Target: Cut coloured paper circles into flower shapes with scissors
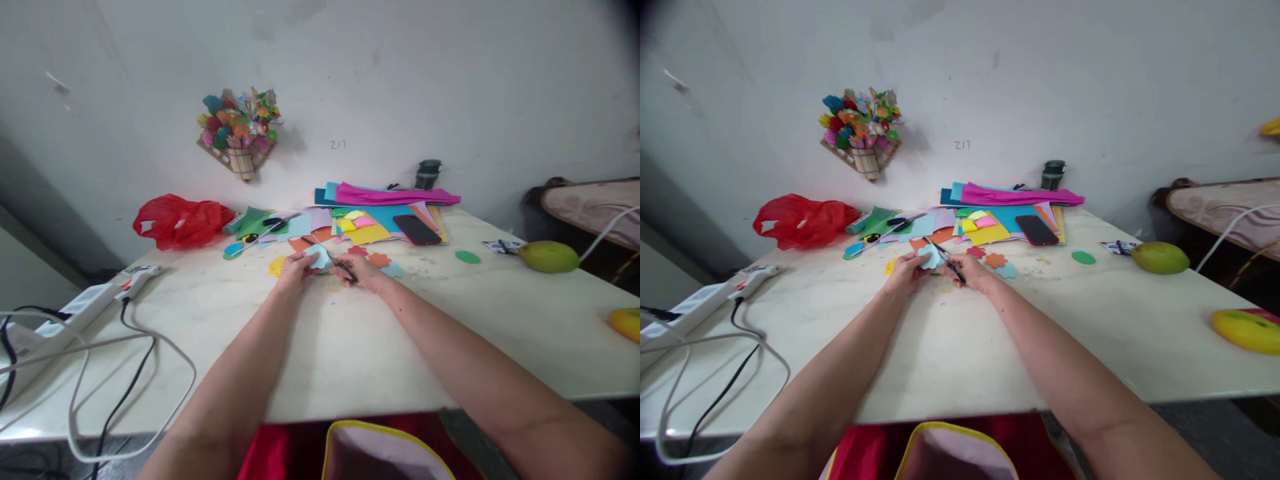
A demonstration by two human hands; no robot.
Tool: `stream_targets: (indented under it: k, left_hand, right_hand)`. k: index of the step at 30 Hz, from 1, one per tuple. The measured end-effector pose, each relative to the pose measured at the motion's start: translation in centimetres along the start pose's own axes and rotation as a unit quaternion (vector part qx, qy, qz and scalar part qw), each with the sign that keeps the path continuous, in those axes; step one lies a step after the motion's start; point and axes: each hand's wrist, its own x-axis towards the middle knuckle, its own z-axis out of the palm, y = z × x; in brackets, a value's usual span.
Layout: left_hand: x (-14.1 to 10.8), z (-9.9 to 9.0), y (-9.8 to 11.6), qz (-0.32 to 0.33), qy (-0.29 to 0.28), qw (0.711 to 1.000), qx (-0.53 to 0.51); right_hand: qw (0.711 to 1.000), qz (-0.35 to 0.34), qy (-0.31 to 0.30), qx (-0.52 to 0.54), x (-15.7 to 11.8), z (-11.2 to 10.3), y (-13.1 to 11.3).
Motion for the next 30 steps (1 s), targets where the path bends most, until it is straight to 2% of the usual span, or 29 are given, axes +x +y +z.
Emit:
stream_targets:
  k: [19, 30]
  left_hand:
    - [-0.2, 0.2, 0.2, -0.007, -0.011, 1.000, 0.009]
    - [-0.2, 0.2, 0.2, -0.004, -0.005, 1.000, 0.012]
  right_hand:
    - [1.000, 0.017, 0.007, -0.015, -0.8, 0.3, -1.1]
    - [1.000, 0.007, -0.008, 0.010, -0.3, -0.2, -0.5]
